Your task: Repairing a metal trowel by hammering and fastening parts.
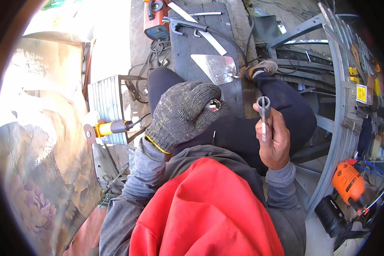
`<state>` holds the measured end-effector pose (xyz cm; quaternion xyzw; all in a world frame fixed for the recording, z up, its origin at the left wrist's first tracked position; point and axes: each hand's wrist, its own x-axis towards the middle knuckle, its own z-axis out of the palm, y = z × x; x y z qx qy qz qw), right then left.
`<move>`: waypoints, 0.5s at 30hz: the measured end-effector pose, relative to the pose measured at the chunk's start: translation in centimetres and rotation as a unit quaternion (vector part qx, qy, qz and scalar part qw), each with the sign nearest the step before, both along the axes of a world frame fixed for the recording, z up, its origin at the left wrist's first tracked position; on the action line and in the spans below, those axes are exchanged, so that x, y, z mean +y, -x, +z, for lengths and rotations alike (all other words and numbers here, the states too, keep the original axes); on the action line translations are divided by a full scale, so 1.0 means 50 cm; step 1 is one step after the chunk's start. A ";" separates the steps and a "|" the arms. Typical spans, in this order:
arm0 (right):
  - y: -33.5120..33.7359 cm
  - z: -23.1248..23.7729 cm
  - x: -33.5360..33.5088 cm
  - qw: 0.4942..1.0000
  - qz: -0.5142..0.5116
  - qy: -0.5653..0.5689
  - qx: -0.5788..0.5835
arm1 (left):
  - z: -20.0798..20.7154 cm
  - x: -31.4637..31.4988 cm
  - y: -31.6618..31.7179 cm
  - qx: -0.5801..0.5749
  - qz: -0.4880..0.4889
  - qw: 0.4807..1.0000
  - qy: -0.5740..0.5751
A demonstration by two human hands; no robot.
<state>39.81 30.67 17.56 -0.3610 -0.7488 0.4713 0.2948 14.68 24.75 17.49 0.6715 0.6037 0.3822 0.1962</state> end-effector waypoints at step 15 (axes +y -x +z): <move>0.041 0.080 -0.010 0.997 0.017 -0.019 0.078 | 0.048 0.006 0.006 0.101 -0.049 0.993 -0.021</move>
